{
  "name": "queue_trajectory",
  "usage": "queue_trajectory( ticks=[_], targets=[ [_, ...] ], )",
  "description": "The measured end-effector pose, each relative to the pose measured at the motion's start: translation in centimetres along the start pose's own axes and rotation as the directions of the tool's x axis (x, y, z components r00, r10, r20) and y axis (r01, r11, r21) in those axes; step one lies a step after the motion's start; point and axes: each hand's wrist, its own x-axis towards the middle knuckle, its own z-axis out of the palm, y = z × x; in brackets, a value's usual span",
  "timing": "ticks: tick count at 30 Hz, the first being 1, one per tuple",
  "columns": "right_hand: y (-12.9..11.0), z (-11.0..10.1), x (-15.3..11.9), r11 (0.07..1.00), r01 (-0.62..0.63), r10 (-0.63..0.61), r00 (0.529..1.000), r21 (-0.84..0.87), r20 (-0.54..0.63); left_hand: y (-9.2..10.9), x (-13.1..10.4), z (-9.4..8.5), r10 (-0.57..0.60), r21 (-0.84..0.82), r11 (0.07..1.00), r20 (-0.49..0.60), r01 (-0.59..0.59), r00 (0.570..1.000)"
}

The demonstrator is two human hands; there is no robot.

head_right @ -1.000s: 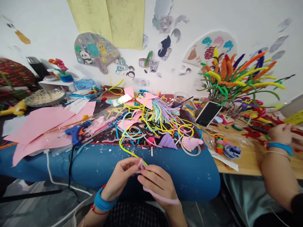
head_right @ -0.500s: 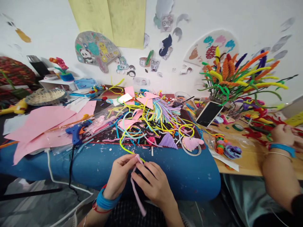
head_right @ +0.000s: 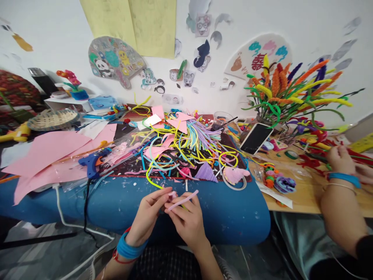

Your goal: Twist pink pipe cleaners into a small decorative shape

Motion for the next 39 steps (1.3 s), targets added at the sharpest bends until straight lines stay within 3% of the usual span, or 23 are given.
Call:
queue_trajectory(
  ticks=[7,16,22,29,33,39],
  targets=[
    [0.1,-0.5,0.3,0.972,-0.169,0.182,0.981,0.166,-0.067,0.3,-0.4,0.3,0.029,0.021,0.999,0.158,-0.032,0.987],
    [0.5,-0.5,0.0,0.881,-0.345,0.356,0.934,0.323,0.028,0.0,-0.5,0.1,0.070,0.097,0.992,0.153,-0.085,0.986],
    [0.8,-0.7,0.1,0.865,-0.359,0.358,0.931,0.351,0.072,-0.1,-0.5,0.2,0.047,0.067,0.996,0.147,-0.057,0.988],
    [1.0,-0.9,0.5,0.744,-0.428,0.462,0.884,0.514,0.068,-0.2,-0.1,0.2,0.013,0.079,0.997,0.121,-0.023,0.993],
    [1.5,-1.4,0.8,0.785,-0.437,0.426,0.895,0.440,0.129,0.3,-0.4,0.2,-0.001,0.076,0.997,0.135,-0.010,0.991],
    [1.8,-1.9,1.1,0.855,-0.367,0.344,0.930,0.367,0.129,0.2,-0.2,0.1,-0.108,0.002,0.994,0.145,0.109,0.983]
  ],
)
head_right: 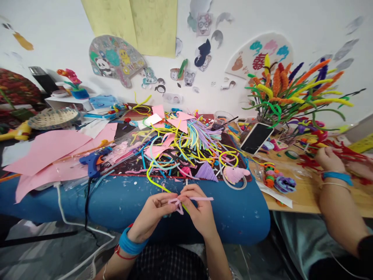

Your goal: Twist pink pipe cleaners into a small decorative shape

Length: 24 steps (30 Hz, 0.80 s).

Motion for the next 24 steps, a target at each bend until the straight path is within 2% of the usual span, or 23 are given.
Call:
queue_trajectory(
  ticks=[5,12,15,17,20,22,24],
  targets=[
    [0.0,0.0,-0.1,1.000,0.007,-0.007,1.000,-0.002,-0.007,-0.3,0.4,-0.1,0.016,-0.064,0.998,-0.055,-0.020,0.998],
    [0.2,0.5,-0.7,0.959,-0.229,0.224,0.973,0.165,0.048,-0.4,0.3,-0.1,0.066,-0.067,0.995,-0.125,-0.075,0.990],
    [0.0,0.8,-0.9,0.946,-0.233,0.236,0.972,0.227,0.013,-0.4,0.4,0.1,0.152,-0.041,0.986,-0.147,-0.160,0.977],
    [-0.3,1.0,-1.1,0.965,-0.174,0.181,0.983,0.196,-0.017,-0.5,0.5,0.2,0.220,-0.019,0.974,-0.154,-0.225,0.963],
    [-0.8,1.2,-1.3,0.999,-0.015,0.018,0.997,0.033,-0.070,-0.7,0.5,0.2,0.335,0.103,0.942,-0.177,-0.321,0.926],
    [-1.0,1.4,-1.5,0.988,0.125,-0.133,0.987,-0.095,-0.085,-0.8,0.5,0.2,0.409,0.230,0.902,-0.179,-0.366,0.895],
    [-1.2,1.5,-1.5,0.949,0.250,-0.265,0.963,-0.190,-0.057,-0.9,0.3,0.1,0.416,0.294,0.884,-0.141,-0.363,0.899]
  ],
)
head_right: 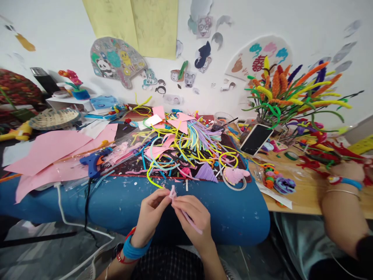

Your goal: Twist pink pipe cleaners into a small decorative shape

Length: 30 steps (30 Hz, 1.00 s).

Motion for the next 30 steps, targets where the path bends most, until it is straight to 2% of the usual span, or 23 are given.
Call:
queue_trajectory(
  ticks=[3,6,9,12,16,21,25,30],
  targets=[
    [-0.1,0.0,0.1,0.992,0.116,-0.113,0.992,-0.056,0.059,0.0,0.0,-0.2,-0.048,-0.013,0.999,0.091,0.050,0.995],
    [-0.1,-0.3,0.2,0.991,0.126,-0.118,0.982,-0.045,0.148,-0.2,0.2,-0.6,-0.079,-0.011,0.997,0.104,0.081,0.991],
    [-0.2,-0.7,0.4,1.000,0.022,-0.020,0.986,-0.007,0.167,-0.4,0.4,-0.8,-0.118,-0.001,0.993,0.117,0.118,0.986],
    [-0.3,-1.0,0.5,0.994,-0.105,0.100,0.988,0.035,0.117,-0.2,0.3,-0.9,-0.117,0.035,0.993,0.158,0.112,0.981],
    [-0.2,-1.0,0.8,0.977,-0.211,0.210,0.977,0.028,0.048,0.7,0.0,-0.8,-0.092,0.070,0.994,0.215,0.079,0.972],
    [0.5,-0.9,0.6,0.915,-0.362,0.345,0.931,0.181,0.118,0.7,0.3,-0.8,-0.153,0.006,0.988,0.228,0.155,0.962],
    [1.2,-0.5,0.1,0.880,-0.394,0.392,0.918,0.264,0.063,0.1,0.6,-0.5,-0.239,-0.121,0.954,0.247,0.275,0.939],
    [1.7,-0.2,-0.3,0.896,-0.350,0.365,0.931,0.275,-0.002,-0.2,0.5,0.1,-0.333,-0.155,0.901,0.351,0.405,0.875]
  ],
)
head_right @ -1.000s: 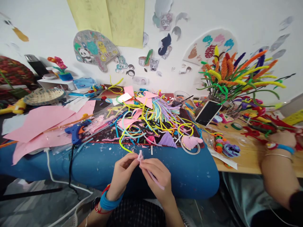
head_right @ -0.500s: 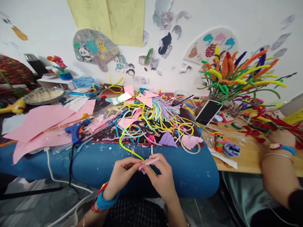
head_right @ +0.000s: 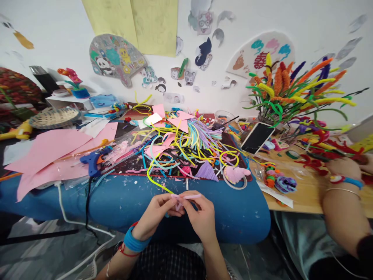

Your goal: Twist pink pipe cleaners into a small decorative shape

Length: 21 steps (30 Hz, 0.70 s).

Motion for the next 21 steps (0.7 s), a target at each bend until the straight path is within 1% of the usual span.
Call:
queue_trajectory(
  ticks=[4,8,14,16,21],
  targets=[
    [-0.22,-0.03,0.08,1.000,-0.001,0.001,1.000,-0.020,0.003,0.11,0.06,0.11,-0.076,-0.092,0.993,0.017,0.077,0.997],
    [-0.72,-0.15,0.29,0.998,-0.010,0.011,1.000,-0.065,0.014,0.20,0.01,-0.09,-0.099,-0.120,0.988,0.025,0.101,0.995],
    [-0.92,-0.28,0.51,0.995,0.005,-0.007,1.000,-0.102,-0.013,0.31,-0.21,-0.48,-0.055,-0.022,0.998,0.100,0.057,0.993],
    [-0.83,-0.17,0.58,0.995,-0.010,0.009,1.000,-0.100,-0.012,0.34,-0.20,-0.56,-0.041,-0.001,0.999,0.112,0.041,0.993],
    [-0.57,0.18,0.92,0.994,-0.086,0.087,0.996,-0.061,0.011,0.22,-0.23,-0.70,-0.001,0.024,1.000,0.100,-0.002,0.995]
  ],
)
